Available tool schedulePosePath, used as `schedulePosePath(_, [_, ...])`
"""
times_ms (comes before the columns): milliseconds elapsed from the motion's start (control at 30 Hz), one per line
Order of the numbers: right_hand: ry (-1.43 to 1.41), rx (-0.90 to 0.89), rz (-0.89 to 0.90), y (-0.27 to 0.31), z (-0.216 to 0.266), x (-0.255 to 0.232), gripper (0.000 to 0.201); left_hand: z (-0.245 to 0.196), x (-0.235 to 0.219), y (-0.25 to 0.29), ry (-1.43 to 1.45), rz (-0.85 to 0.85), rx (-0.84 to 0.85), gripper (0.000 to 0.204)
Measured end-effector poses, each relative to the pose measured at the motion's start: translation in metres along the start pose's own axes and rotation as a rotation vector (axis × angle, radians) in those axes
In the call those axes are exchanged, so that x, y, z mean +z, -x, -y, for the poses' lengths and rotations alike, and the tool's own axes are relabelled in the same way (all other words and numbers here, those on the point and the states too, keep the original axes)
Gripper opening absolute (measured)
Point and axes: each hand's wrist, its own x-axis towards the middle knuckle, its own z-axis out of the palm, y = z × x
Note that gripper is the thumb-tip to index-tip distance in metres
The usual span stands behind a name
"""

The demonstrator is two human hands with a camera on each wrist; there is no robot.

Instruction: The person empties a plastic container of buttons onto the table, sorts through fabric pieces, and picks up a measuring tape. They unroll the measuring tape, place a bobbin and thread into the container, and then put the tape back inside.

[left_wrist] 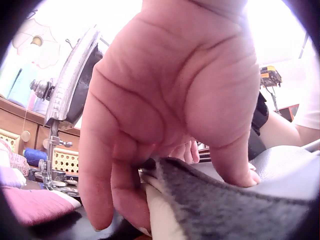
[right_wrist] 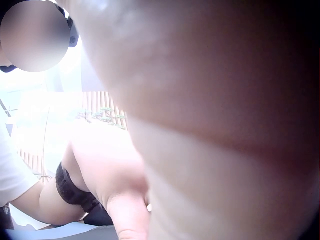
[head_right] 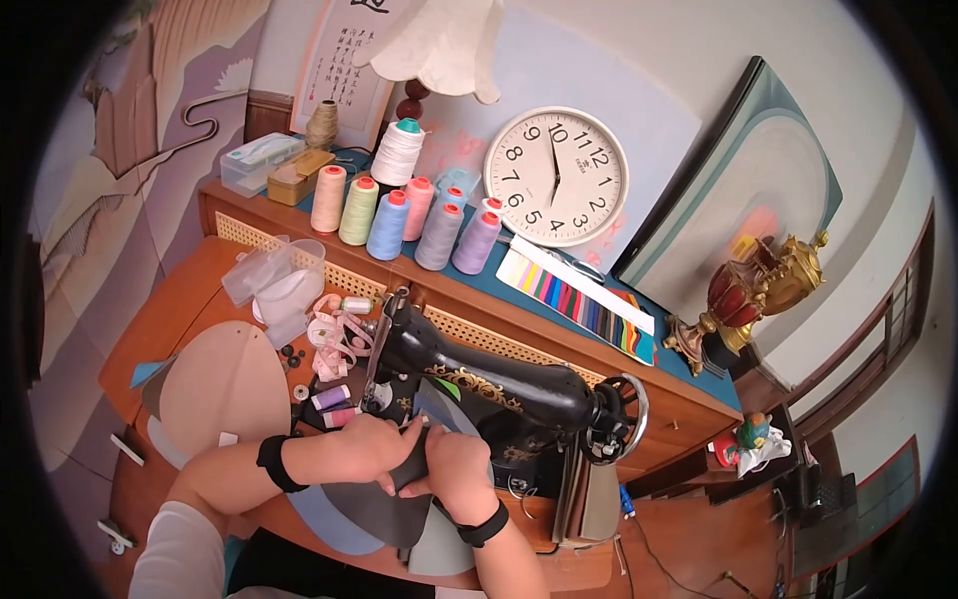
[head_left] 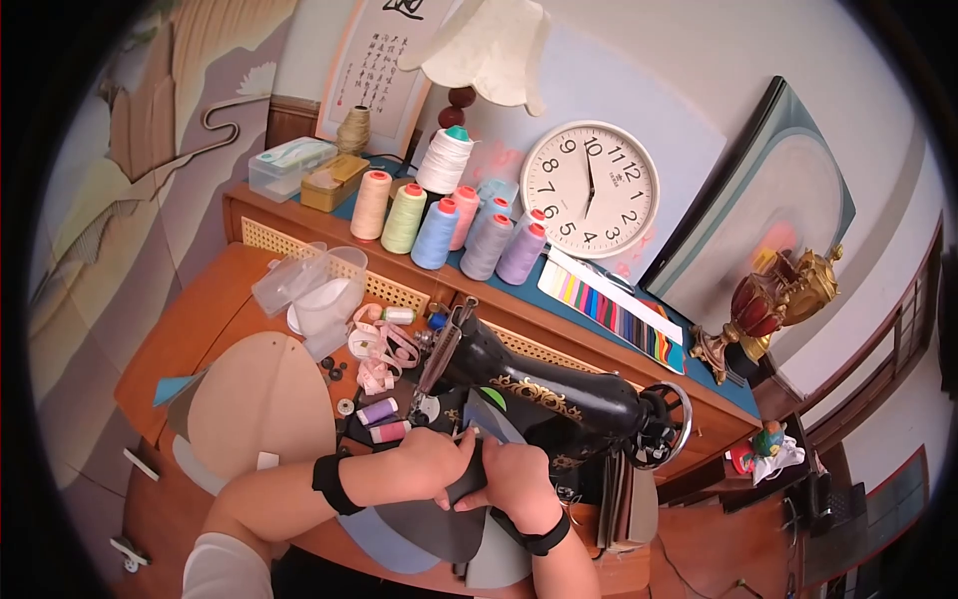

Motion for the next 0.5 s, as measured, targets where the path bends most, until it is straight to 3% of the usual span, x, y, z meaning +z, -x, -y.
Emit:
schedulePosePath(233, [0.034,0.027,0.097,-0.001,0.001,-0.005,0.084,0.000,-0.001,0.000,-0.011,0.000,-0.007,0.111])
schedulePosePath(300, [0.037,-0.003,-0.026,-0.001,-0.001,0.003,0.089,0.000,-0.002,0.000,-0.011,-0.002,-0.008,0.111])
schedulePosePath(500, [0.057,-0.038,-0.095,-0.001,-0.003,0.006,0.092,0.003,0.005,-0.002,-0.010,-0.071,0.024,0.113])
